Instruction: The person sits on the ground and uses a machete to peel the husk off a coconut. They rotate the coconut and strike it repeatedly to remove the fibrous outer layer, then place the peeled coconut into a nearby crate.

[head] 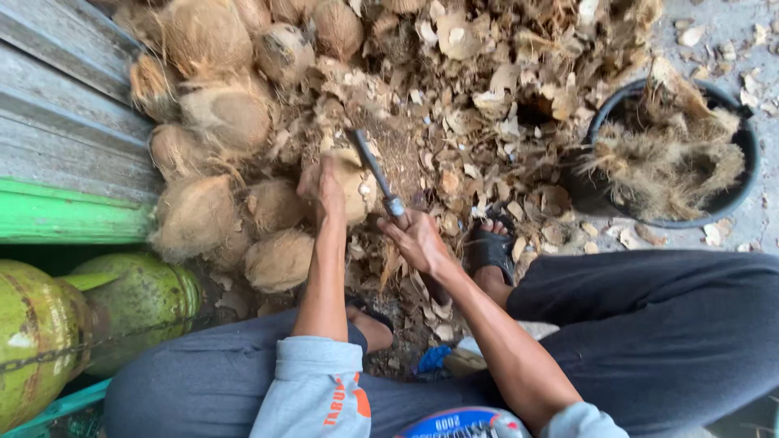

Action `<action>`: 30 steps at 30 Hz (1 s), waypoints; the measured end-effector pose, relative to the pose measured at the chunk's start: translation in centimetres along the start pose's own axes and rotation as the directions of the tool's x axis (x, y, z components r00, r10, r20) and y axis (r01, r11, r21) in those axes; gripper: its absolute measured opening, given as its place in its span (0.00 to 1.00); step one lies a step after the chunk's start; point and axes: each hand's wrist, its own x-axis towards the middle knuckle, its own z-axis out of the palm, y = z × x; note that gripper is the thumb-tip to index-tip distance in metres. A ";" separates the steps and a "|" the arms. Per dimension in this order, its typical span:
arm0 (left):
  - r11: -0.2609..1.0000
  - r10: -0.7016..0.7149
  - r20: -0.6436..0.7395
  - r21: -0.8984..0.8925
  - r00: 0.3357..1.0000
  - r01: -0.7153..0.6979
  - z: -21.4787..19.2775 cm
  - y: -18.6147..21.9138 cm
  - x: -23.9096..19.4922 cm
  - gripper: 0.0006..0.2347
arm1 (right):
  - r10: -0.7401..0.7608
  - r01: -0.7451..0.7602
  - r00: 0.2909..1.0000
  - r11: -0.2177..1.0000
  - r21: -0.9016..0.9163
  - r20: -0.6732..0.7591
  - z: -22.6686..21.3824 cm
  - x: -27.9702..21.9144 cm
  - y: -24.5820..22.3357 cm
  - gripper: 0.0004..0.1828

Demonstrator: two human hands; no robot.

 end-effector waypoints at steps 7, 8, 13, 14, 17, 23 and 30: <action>0.990 -0.137 -0.001 0.039 0.991 0.137 0.5 -1.7 1.4 0.33 | -0.243 0.273 0.956 0.943 0.189 -0.167 -0.4 0.1 0.2 0.19; 0.997 -0.017 -0.018 -0.074 1.000 0.015 0.8 -0.8 0.9 0.33 | -0.252 0.263 0.962 0.959 0.108 -0.106 -0.6 0.3 0.0 0.17; 0.954 0.053 -0.056 0.299 0.997 -0.034 0.8 2.3 -2.8 0.31 | -0.221 0.220 0.975 0.974 0.053 0.005 -0.1 0.8 1.4 0.09; 0.954 0.044 -0.083 0.298 0.996 -0.018 1.3 2.3 -3.5 0.31 | -0.333 0.338 0.941 0.934 0.114 -0.061 -0.3 0.8 2.4 0.09; 0.979 -0.026 -0.029 0.202 0.999 0.031 -0.1 2.3 -4.4 0.33 | -0.406 0.393 0.908 0.734 0.554 -0.107 1.2 1.3 4.0 0.17; 0.953 -0.206 0.009 0.227 0.978 0.199 1.3 6.3 -4.7 0.36 | -0.215 0.218 0.975 0.975 0.040 -0.063 0.0 2.6 3.6 0.11; 0.988 -0.097 -0.032 0.117 0.995 0.100 0.0 6.9 -6.7 0.32 | 0.210 -0.207 0.975 0.977 -0.048 0.068 -0.1 3.6 4.8 0.06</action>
